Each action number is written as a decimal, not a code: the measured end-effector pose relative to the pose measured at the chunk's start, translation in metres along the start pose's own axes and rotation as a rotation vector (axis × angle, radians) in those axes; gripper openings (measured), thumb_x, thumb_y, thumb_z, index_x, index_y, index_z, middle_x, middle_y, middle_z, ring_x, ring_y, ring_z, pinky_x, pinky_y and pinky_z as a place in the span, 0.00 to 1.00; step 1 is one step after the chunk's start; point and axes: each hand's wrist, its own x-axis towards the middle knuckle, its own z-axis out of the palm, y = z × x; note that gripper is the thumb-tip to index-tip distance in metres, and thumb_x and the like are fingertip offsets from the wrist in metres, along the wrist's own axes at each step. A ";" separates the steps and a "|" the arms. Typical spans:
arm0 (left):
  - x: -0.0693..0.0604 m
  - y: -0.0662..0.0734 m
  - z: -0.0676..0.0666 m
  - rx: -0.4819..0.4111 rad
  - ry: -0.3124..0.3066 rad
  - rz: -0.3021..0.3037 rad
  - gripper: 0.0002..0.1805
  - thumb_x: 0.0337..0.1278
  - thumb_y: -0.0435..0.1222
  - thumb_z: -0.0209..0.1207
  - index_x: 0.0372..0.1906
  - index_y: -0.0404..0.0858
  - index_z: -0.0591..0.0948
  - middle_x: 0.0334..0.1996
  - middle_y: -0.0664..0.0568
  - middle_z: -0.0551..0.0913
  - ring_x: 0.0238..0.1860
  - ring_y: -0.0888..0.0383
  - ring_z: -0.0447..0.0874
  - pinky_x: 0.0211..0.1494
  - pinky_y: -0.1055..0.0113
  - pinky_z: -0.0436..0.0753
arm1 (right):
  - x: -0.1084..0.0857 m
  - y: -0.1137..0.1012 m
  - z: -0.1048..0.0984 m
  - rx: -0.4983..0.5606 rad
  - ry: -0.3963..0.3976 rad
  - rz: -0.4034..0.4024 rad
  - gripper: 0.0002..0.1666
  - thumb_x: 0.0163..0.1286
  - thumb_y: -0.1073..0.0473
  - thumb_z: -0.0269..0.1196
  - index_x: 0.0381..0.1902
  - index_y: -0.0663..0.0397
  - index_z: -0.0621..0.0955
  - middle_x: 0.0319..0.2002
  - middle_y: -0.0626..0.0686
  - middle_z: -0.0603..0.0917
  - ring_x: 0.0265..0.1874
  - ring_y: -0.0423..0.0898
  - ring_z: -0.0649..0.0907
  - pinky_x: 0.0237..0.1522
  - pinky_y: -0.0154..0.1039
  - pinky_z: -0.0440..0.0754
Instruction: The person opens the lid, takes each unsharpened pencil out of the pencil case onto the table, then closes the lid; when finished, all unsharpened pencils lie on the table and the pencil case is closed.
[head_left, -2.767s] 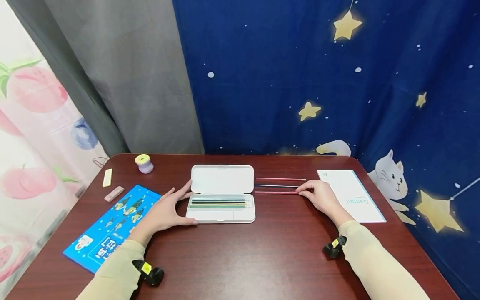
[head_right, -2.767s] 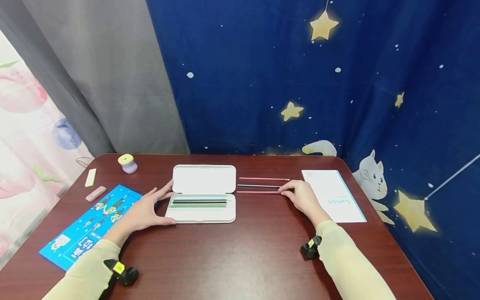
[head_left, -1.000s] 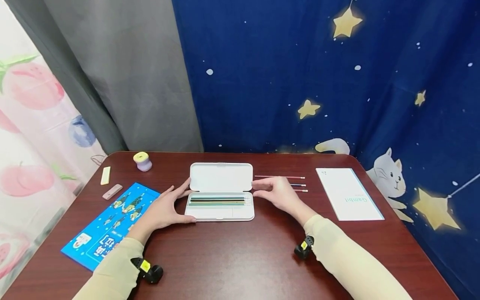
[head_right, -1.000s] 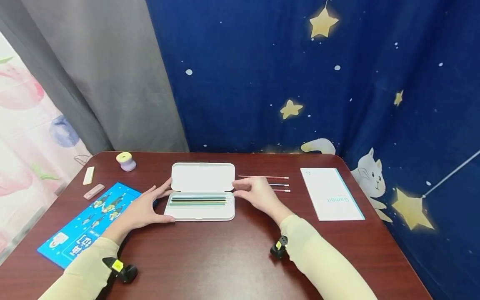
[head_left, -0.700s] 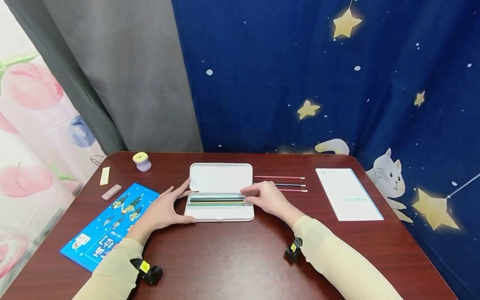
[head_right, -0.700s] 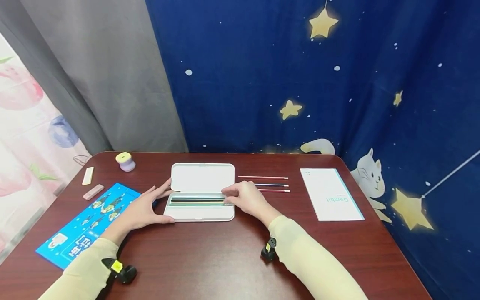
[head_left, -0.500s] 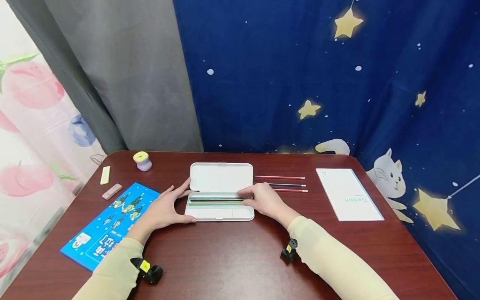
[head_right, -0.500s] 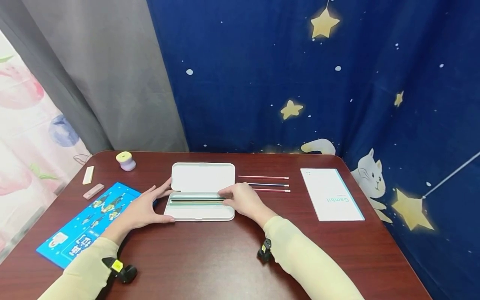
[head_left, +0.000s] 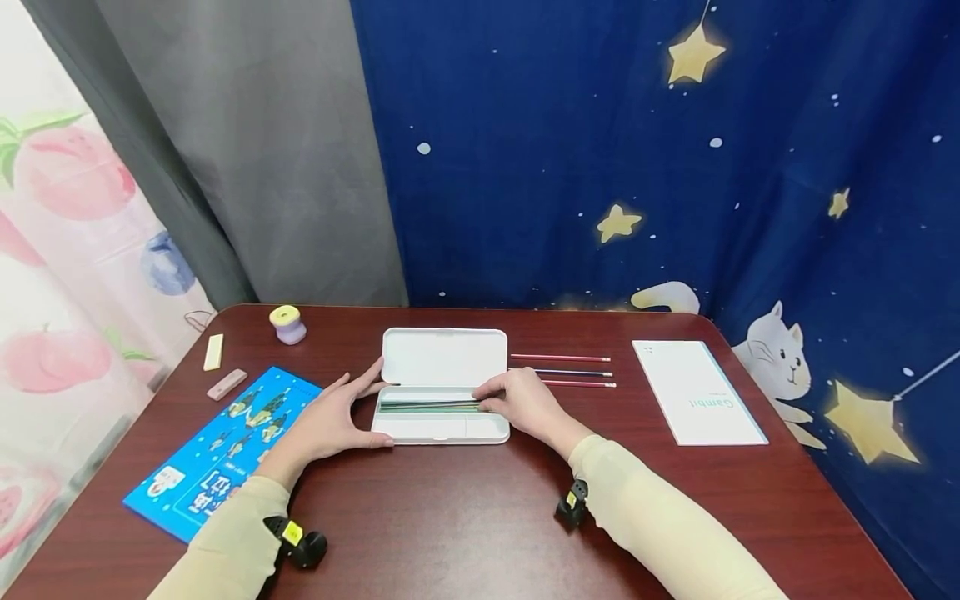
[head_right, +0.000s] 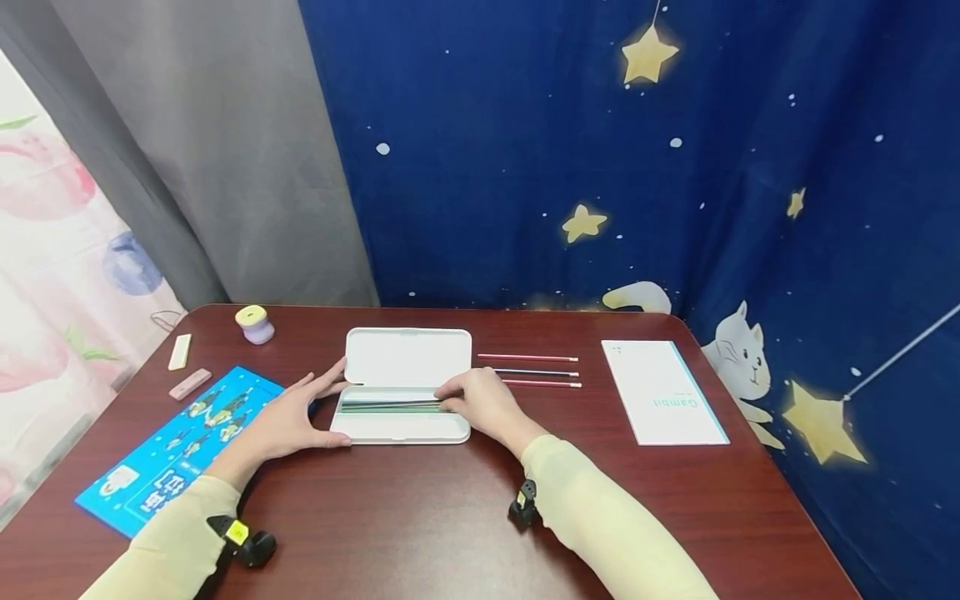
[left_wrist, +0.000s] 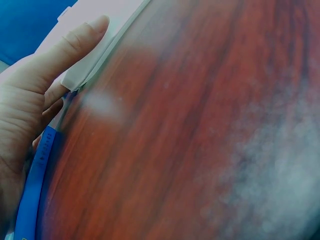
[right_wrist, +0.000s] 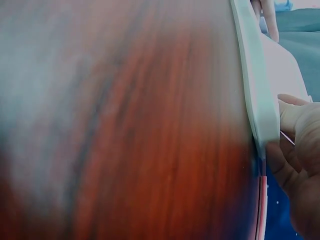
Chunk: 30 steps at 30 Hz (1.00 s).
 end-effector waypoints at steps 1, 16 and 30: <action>0.000 0.000 0.000 0.001 -0.002 0.001 0.71 0.39 0.70 0.74 0.86 0.55 0.49 0.70 0.61 0.79 0.80 0.38 0.56 0.80 0.35 0.51 | -0.001 0.001 0.000 0.000 0.009 0.006 0.10 0.65 0.58 0.76 0.44 0.42 0.94 0.41 0.41 0.92 0.46 0.39 0.89 0.49 0.37 0.87; 0.001 0.004 0.000 0.007 -0.020 -0.052 0.70 0.39 0.70 0.74 0.86 0.57 0.49 0.71 0.61 0.78 0.81 0.31 0.49 0.77 0.30 0.54 | -0.013 0.017 -0.021 0.030 0.194 0.081 0.09 0.65 0.59 0.76 0.41 0.39 0.94 0.39 0.41 0.93 0.44 0.37 0.89 0.48 0.39 0.88; -0.001 0.002 0.000 0.007 -0.006 -0.039 0.70 0.39 0.70 0.74 0.86 0.56 0.50 0.70 0.60 0.78 0.81 0.31 0.49 0.78 0.31 0.54 | -0.038 0.046 -0.063 0.012 0.284 0.147 0.08 0.64 0.57 0.77 0.42 0.41 0.94 0.40 0.43 0.93 0.40 0.41 0.90 0.44 0.44 0.87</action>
